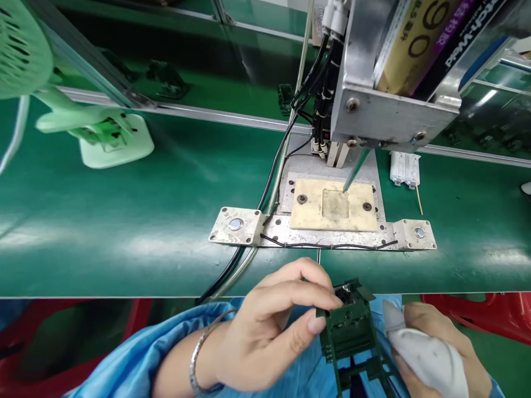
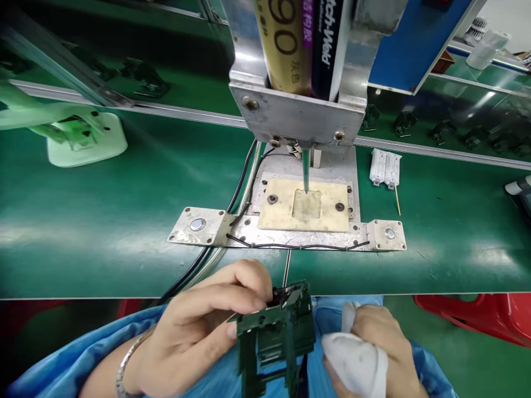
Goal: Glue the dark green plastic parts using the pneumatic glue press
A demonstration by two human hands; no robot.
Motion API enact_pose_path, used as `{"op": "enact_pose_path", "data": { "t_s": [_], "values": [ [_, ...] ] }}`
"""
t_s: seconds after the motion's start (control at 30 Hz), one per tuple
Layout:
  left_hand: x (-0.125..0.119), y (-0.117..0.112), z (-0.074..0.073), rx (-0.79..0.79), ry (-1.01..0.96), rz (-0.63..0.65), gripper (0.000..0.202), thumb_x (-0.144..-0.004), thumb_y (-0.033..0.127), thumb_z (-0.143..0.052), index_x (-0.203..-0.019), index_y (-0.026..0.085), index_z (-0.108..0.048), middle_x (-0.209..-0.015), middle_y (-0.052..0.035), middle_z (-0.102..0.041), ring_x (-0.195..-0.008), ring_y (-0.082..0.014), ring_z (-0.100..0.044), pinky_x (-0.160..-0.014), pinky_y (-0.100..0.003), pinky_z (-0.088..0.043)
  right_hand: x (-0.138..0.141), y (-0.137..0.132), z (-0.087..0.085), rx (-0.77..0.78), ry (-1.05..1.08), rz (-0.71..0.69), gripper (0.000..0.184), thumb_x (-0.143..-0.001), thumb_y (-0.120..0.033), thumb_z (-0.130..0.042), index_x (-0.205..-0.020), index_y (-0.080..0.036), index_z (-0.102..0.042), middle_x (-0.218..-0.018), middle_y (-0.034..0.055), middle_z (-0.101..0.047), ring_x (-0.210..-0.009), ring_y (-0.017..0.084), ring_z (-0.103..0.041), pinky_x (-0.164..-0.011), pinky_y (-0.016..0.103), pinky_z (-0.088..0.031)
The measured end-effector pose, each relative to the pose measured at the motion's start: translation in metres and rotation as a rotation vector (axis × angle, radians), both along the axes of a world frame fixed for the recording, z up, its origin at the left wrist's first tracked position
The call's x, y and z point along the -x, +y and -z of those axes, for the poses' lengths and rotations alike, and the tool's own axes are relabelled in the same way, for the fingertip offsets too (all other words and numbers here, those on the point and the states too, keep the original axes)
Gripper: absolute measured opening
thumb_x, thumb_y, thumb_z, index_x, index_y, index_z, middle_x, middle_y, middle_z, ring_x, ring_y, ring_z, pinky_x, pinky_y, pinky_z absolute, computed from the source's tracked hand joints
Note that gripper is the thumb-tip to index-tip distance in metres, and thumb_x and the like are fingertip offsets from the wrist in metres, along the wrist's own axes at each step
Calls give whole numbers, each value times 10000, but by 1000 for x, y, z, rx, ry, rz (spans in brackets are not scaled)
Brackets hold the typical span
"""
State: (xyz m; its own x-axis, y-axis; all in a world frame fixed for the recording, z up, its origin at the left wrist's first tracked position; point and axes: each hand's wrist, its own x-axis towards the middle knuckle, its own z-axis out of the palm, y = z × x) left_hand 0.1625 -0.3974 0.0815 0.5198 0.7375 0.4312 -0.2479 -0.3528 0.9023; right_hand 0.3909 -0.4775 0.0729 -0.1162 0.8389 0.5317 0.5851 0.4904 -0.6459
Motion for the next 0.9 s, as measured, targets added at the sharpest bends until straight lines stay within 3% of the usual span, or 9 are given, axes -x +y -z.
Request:
{"op": "enact_pose_path", "data": {
  "t_s": [0.17,0.33,0.43,0.7,0.9],
  "values": [
    [-3,-2,1,62,-22,15,173,-990,213,-481,-1070,178,-631,-876,-79,-593,-799,-172,-591,-712,-297,-540,17,13,-16,-25,9,-115,237,-865,-90,-568,-665,-197,-503,-537,-25,-519,-419,121,-493,-426,265,-406],
    [-3,-4,1,227,-36,27,174,-1002,241,-467,-1045,193,-629,-894,-67,-618,-835,-164,-604,-759,-280,-541,11,13,-13,39,-58,-194,282,-960,-279,-558,-693,-194,-534,-548,-16,-513,-445,129,-489,-443,279,-399],
    [-5,-6,2,340,-19,44,181,-999,286,-477,-984,194,-633,-888,-60,-612,-810,-160,-592,-747,-282,-537,9,12,-9,4,-109,-258,306,-940,-293,-601,-660,-193,-531,-533,-28,-455,-448,122,-458,-449,268,-379],
    [-9,-11,15,645,-37,15,189,-940,351,-597,-947,173,-661,-840,-58,-625,-728,-128,-583,-666,-205,-519,10,12,-6,65,-69,-183,346,-802,-370,-792,-669,-203,-519,-535,-46,-457,-447,123,-473,-456,268,-431],
    [-8,-9,13,682,-19,52,244,-937,400,-585,-892,169,-648,-783,-55,-621,-683,-139,-581,-639,-226,-526,10,12,1,73,19,-142,308,-871,-250,-679,-651,-219,-466,-523,-50,-421,-425,121,-420,-426,273,-375]
  ]
}}
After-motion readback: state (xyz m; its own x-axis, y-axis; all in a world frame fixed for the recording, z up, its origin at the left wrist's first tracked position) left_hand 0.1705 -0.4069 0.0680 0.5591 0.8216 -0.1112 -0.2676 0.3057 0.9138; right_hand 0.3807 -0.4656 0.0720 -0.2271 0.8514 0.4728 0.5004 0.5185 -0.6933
